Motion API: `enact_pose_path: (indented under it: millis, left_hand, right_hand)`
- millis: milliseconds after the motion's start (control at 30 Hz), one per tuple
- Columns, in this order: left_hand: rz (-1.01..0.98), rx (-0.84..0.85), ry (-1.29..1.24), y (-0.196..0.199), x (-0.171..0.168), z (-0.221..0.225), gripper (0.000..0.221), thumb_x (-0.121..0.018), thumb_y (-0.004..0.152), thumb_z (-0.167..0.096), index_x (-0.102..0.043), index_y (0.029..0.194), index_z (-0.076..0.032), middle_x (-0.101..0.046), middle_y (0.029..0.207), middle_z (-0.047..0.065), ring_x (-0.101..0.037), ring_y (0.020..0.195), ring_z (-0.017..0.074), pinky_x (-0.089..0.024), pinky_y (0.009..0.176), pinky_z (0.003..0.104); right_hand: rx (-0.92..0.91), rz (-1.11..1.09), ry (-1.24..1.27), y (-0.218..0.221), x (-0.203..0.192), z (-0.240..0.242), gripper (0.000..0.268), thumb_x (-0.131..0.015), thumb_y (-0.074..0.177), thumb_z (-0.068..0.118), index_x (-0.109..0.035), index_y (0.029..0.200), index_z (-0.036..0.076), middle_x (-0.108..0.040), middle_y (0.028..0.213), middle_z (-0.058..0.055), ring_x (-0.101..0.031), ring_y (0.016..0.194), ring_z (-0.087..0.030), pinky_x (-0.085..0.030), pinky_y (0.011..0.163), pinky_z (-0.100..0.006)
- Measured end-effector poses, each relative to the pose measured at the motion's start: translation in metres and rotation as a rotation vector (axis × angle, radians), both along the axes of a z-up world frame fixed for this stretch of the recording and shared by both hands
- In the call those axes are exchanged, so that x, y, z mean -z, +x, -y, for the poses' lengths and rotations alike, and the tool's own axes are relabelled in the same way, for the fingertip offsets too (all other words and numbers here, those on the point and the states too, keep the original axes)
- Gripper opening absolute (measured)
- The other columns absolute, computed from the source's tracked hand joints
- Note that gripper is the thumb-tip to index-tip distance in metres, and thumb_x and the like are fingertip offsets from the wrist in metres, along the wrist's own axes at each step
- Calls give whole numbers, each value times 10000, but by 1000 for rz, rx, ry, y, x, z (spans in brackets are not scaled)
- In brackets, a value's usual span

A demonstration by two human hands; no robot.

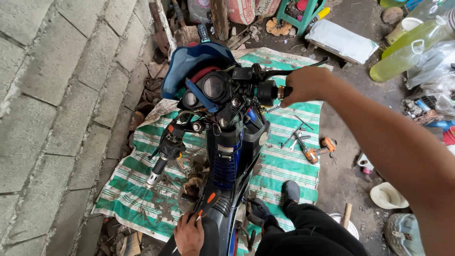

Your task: Securing screws on the handlebar assembly and testing the throttle and brake lever functionality.

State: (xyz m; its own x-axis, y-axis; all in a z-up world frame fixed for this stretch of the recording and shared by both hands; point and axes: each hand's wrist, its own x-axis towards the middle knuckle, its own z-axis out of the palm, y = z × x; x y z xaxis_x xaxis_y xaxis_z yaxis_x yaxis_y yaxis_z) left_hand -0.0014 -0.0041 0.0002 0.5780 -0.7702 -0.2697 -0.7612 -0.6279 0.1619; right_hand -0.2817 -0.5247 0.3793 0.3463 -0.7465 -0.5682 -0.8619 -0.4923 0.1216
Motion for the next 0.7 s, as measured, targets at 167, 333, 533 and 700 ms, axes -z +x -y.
enact_pose_path:
  millis: [167, 333, 533, 700]
  left_hand:
    - [-16, -11, 38, 1, 1, -1, 378, -546, 1046, -485, -812, 1289, -374, -662, 1488, -138, -580, 1431, 208, -529, 1160, 518]
    - [-20, -10, 28, 3, 4, -4, 388, -547, 1046, -490, -811, 1305, -374, -655, 1507, -121, -571, 1449, 217, -521, 1167, 529]
    - [-19, -23, 25, 0, -3, 0, 377, -555, 1038, -505, -811, 1290, -393, -668, 1476, -150, -583, 1434, 202, -533, 1143, 531]
    - [-32, -35, 43, 0, -3, 2, 385, -554, 1033, -508, -795, 1319, -416, -652, 1518, -155, -561, 1467, 204, -513, 1168, 546]
  right_hand:
    - [207, 92, 366, 3, -23, 20, 655, -779, 923, 509, -726, 1467, 147, -706, 1484, -107, -693, 1287, -336, -539, 1074, -507]
    - [400, 239, 663, -2, 7, 29, 326, -789, 1036, 197, -738, 852, -67, -714, 753, -204, -610, 627, -302, -509, 696, -473]
    - [12, 36, 45, -8, 23, -7, 306, -687, 939, 453, -698, 935, 147, -691, 824, -33, -640, 732, -240, -470, 594, -397]
    - [-39, 35, -331, -18, 41, -34, 302, -626, 1061, 387, -687, 1234, 148, -798, 866, -68, -786, 756, -396, -561, 486, -468]
